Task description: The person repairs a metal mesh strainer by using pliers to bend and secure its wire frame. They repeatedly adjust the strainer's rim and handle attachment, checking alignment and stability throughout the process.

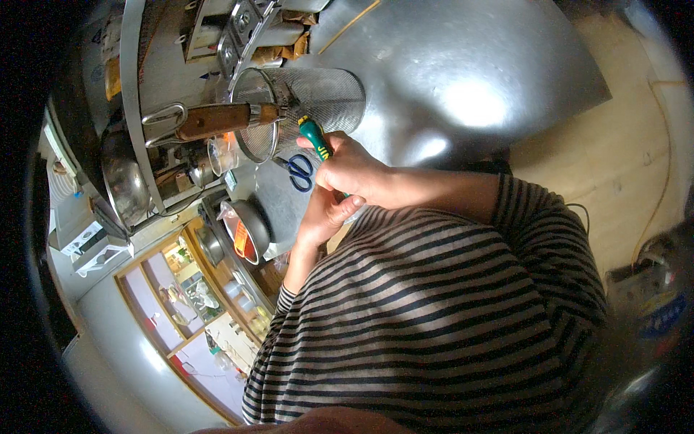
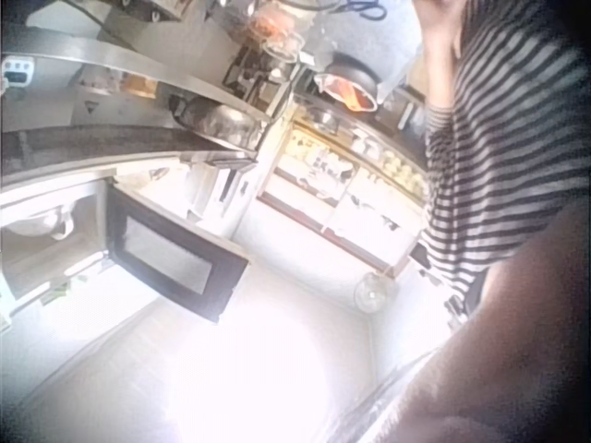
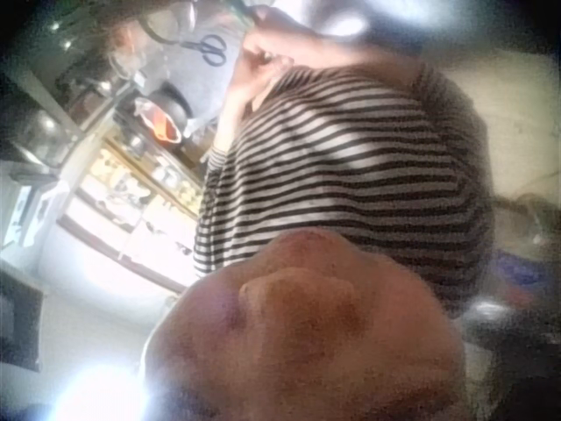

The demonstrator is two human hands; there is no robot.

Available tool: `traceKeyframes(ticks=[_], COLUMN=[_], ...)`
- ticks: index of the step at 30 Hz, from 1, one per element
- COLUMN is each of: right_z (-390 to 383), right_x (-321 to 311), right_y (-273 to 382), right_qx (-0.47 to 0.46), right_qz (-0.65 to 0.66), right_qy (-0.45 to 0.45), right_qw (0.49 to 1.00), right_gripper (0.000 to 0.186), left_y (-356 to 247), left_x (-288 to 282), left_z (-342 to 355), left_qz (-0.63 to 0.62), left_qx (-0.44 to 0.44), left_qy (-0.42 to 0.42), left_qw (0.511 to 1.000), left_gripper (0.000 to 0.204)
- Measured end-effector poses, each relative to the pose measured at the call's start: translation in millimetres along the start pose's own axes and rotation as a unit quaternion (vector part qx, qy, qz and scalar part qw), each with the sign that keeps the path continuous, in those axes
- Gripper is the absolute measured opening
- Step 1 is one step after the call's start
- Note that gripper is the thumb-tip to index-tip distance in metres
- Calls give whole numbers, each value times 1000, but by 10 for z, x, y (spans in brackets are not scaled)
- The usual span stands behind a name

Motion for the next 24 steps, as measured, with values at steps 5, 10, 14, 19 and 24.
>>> traceKeyframes(ticks=[5, 10, 14, 19, 24], right_z=[128, 262, 316, 325, 396], right_x=[-58, -84, -137, -124, -128], right_y=[-6, -57, -75, -51, 27], right_qx=[-12, -93, -119, -141, -156], right_qz=[-59, -143, -199, -290, -312], right_qy=[-21, -72, -103, -110, -155], right_qw=[998, 983, 967, 940, 924], right_gripper=[55, 28, 18, 21, 50], left_y=[10, 40, -1, -37, -68], left_x=[-53, -79, -79, -95, -127], left_z=[85, 92, 119, 112, 150], left_qz=[-25, -59, -89, -135, -102], left_qx=[22, -33, -40, -56, -54], left_qy=[-13, -24, -37, -68, -105], left_qw=[999, 997, 995, 987, 988], left_gripper=[87, 80, 74, 68, 80])
Point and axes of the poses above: each hand's wrist, its own z-axis towards the middle knuckle, its own x-axis out of the palm, y = z × x, the point moved 5 cm from there along z, towards the middle knuckle, and after that the axes turned 3 degrees about y, right-handed, at the moved point
